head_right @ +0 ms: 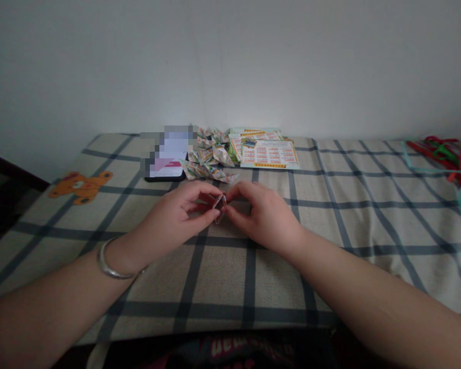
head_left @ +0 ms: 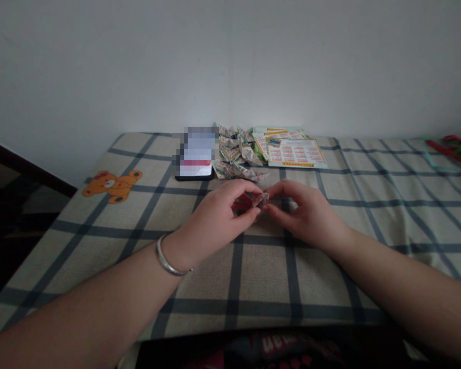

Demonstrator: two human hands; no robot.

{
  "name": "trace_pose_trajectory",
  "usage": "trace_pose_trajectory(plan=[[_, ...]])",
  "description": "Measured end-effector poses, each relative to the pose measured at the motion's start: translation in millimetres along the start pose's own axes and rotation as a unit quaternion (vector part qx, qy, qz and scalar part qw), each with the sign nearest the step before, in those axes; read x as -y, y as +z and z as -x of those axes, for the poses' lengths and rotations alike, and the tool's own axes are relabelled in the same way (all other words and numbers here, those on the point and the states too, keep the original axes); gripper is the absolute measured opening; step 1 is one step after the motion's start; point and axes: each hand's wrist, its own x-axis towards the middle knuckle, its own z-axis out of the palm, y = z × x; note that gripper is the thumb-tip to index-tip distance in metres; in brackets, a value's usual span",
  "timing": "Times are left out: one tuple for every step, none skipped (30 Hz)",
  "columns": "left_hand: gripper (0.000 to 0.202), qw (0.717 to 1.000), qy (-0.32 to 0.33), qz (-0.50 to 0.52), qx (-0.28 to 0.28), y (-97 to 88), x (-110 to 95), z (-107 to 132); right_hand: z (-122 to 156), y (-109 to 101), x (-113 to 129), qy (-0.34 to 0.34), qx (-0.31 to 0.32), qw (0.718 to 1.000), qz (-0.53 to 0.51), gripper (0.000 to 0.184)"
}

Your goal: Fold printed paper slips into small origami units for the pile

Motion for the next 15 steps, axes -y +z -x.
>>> trace_pose_trajectory(plan=[[0.022, 1.000, -0.005, 0.002, 0.002, -0.1, 0.3, -0.2, -0.3, -0.2, -0.9, -0.006, -0.003, 1.000, 0.013, 0.007], [0.021, 1.000, -0.012, 0.004, 0.007, -0.1, 0.6, -0.2, -0.6, -0.1, -1.7, -0.009, -0.005, 1.000, 0.022, 0.007], [0.021, 1.000, -0.019, 0.007, 0.009, 0.0, 0.7, 0.0, -0.8, 0.0, -2.4, -0.009, -0.005, 1.000, 0.028, 0.006], [0.021, 1.000, -0.027, 0.009, 0.011, 0.1, 0.5, 0.2, -0.8, 0.3, -3.0, -0.006, -0.003, 0.999, 0.032, 0.005], [0.021, 0.999, -0.032, 0.008, 0.012, 0.3, 0.2, 0.5, -0.8, 0.6, -3.4, 0.000, 0.000, 0.999, 0.033, 0.005], [0.021, 0.999, -0.035, 0.004, 0.012, 0.2, -0.2, 0.8, -0.8, 0.8, -3.8, 0.005, 0.004, 0.999, 0.032, 0.005], [0.021, 0.999, -0.034, -0.003, 0.011, 0.0, -0.9, 1.0, -0.6, 1.0, -4.0, 0.010, 0.007, 0.999, 0.029, 0.005], [0.021, 0.999, -0.030, -0.016, 0.009, -0.5, -1.6, 1.1, -0.5, 1.1, -4.1, 0.014, 0.009, 0.999, 0.028, 0.006], [0.021, 0.999, -0.021, -0.033, 0.006, -1.2, -2.3, 1.0, -0.4, 1.1, -4.2, 0.017, 0.008, 0.999, 0.028, 0.006], [0.021, 0.998, -0.010, -0.055, 0.002, -2.1, -2.9, 0.8, -0.4, 0.9, -4.1, 0.019, 0.008, 0.999, 0.030, 0.007], [0.021, 0.997, 0.004, -0.078, -0.003, -3.2, -3.4, 0.5, -0.4, 0.7, -4.0, 0.020, 0.007, 0.999, 0.033, 0.007], [0.021, 0.995, 0.016, -0.099, -0.006, -4.2, -3.6, 0.1, -0.5, 0.5, -3.8, 0.021, 0.007, 0.999, 0.037, 0.007], [0.021, 0.993, 0.025, -0.116, -0.006, -5.1, -3.7, -0.4, -0.7, 0.4, -3.6, 0.021, 0.006, 0.999, 0.043, 0.006], [0.021, 0.991, 0.031, -0.127, -0.005, -5.9, -3.7, -0.8, -0.9, 0.3, -3.4, 0.021, 0.005, 0.999, 0.050, 0.006], [0.020, 0.991, 0.032, -0.132, -0.002, -6.4, -3.5, -1.1, -1.0, 0.3, -3.3, 0.022, 0.003, 0.998, 0.057, 0.006]])
